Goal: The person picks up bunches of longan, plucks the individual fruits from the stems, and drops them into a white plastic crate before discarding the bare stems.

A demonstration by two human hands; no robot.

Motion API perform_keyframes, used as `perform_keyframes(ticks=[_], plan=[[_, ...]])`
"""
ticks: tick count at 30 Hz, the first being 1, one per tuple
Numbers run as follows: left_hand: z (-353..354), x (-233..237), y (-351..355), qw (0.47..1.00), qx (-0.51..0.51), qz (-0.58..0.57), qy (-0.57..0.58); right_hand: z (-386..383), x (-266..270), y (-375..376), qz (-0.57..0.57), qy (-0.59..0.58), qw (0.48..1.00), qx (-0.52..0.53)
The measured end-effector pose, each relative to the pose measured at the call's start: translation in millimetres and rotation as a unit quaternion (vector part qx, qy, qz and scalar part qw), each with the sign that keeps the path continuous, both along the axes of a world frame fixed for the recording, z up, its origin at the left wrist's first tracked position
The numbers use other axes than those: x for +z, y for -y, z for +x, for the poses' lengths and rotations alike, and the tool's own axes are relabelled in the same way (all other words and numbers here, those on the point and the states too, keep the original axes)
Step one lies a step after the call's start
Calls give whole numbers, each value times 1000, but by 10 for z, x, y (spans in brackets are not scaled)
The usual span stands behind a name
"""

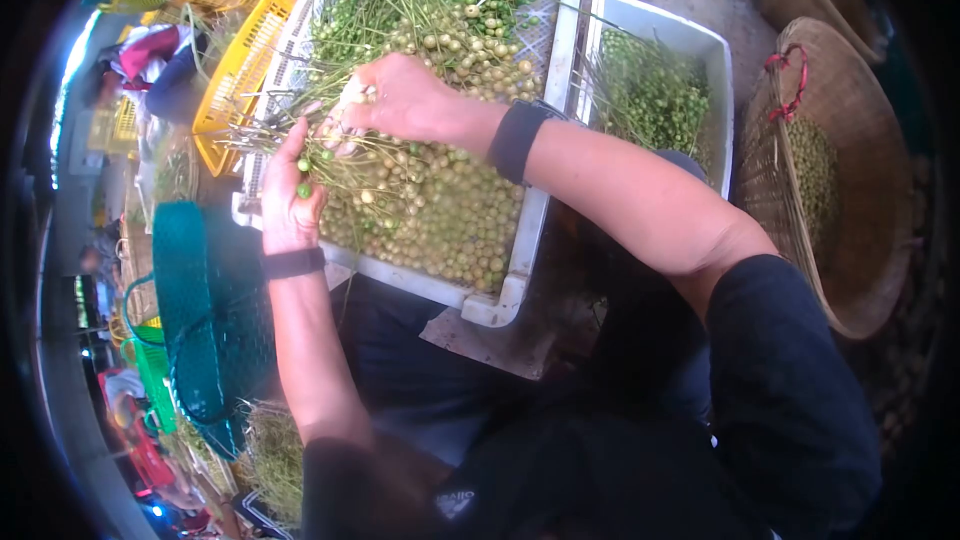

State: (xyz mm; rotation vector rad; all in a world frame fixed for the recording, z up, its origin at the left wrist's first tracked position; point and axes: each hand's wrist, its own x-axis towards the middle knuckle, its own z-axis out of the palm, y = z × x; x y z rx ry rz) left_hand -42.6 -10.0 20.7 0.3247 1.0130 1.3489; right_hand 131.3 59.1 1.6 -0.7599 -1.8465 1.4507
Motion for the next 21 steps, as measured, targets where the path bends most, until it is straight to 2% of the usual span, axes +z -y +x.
perform_keyframes(ticks=[1, 3, 5, 7, 8, 10, 12, 14, 15, 19, 20, 21], plan=[[-2, 11, 9, 1000, -6, -2, -6, -88, -103, -12, 79, -62, 995, -24], [-5, -4, 2, 1000, -11, -5, -12, -160, -206, -31, 92, -78, 992, -21], [-4, -68, -22, 995, 10, 31, -99, -153, -212, -44, 105, -93, 990, -18], [28, -38, -23, 996, 12, 19, -83, -63, -101, -49, -37, -115, 992, 37], [38, -17, -22, 998, 13, 9, -67, -11, -43, -52, -37, -115, 992, 38], [26, -9, -19, 999, 6, 3, -49, 72, 29, -67, -259, -160, 945, 118], [32, 3, -7, 1000, -3, -3, -31, 82, 77, -64, -293, -185, 928, 139], [65, 19, 11, 999, -22, 43, 15, 170, 226, -53, -443, -263, 841, 164], [67, 24, 15, 999, -23, 44, 15, 159, 299, -20, -430, -234, 865, 109], [77, 17, 36, 997, -42, 71, 1, 244, 290, -121, -414, -232, 867, 154], [80, 12, 39, 996, -42, 84, -9, 243, 259, -139, -294, -127, 939, 127], [93, 30, 45, 995, -42, 85, -9, 237, 236, -153, -164, -18, 982, 96]])
